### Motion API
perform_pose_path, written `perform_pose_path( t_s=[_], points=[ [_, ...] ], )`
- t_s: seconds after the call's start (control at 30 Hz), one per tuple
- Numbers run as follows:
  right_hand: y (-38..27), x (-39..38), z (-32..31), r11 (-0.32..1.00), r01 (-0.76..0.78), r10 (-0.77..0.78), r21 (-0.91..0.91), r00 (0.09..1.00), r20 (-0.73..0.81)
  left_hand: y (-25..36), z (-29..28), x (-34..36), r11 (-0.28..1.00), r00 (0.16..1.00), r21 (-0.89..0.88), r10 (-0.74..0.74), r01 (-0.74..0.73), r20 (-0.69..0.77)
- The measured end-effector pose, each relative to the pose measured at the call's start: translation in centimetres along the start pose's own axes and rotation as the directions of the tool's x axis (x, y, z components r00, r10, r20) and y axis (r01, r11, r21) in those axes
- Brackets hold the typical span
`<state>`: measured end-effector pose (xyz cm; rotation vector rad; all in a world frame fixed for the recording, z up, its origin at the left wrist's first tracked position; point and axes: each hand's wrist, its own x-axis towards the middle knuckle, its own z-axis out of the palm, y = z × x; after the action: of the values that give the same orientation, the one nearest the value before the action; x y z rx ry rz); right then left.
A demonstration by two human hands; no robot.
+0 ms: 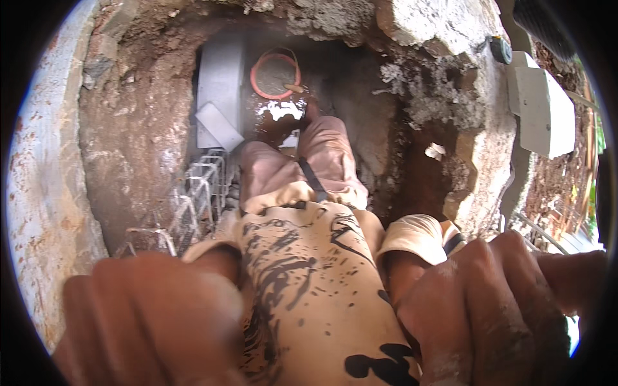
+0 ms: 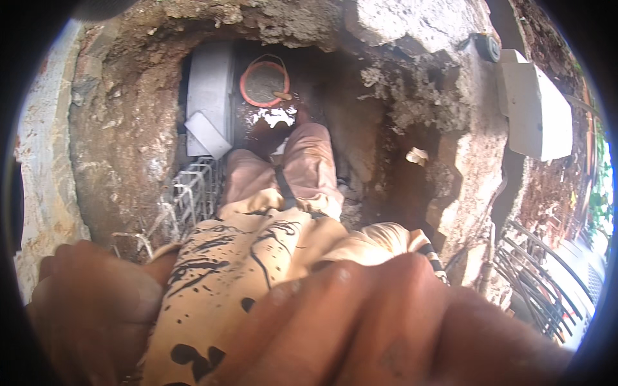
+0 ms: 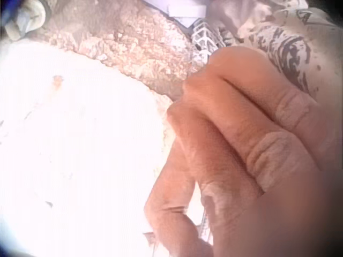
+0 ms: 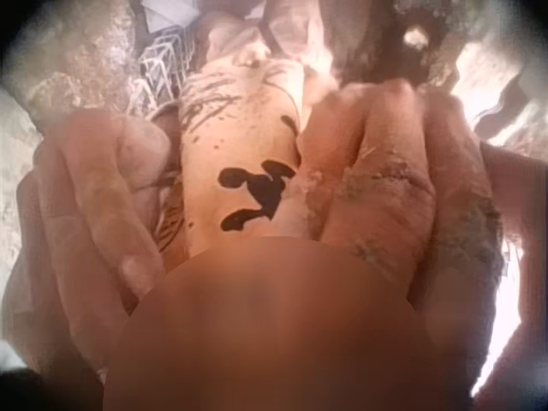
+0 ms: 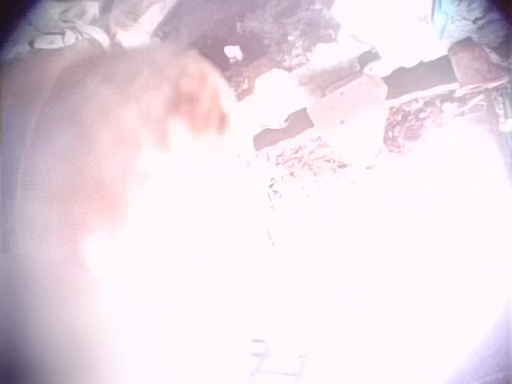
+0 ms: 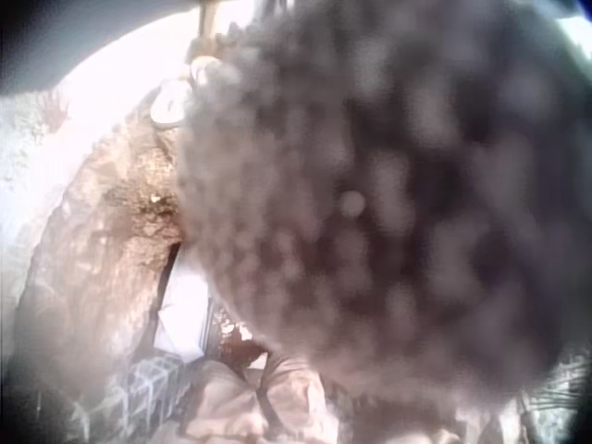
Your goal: The person scoops mortar from a bucket with a trowel and applies it to a curved wall. They place white blocks into the mortar and press them into place, repeating the process to build up the wall.
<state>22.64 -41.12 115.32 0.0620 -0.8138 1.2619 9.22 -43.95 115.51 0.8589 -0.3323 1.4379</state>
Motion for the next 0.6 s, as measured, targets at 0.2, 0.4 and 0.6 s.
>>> perform_pose_path(
  t_s=[0.2,0.4,0.6],
  points=[
    [-0.2,-0.1,0.6,0.999,-0.014,0.015,0.047,1.0,-0.027,-1.1,2.6,0.1,0.99,0.981,-0.064,0.118,-0.129,-0.151],
    [-0.7,0.9,1.9,0.998,-0.009,0.013,0.067,0.998,-0.057,-1.7,4.4,2.1,0.946,0.923,-0.092,0.277,-0.311,-0.266],
    [-0.2,-1.0,1.5,0.974,0.097,-0.102,0.205,0.995,0.014,-3.0,6.8,2.4,0.902,0.866,-0.166,0.31,-0.398,-0.391]
  ],
)
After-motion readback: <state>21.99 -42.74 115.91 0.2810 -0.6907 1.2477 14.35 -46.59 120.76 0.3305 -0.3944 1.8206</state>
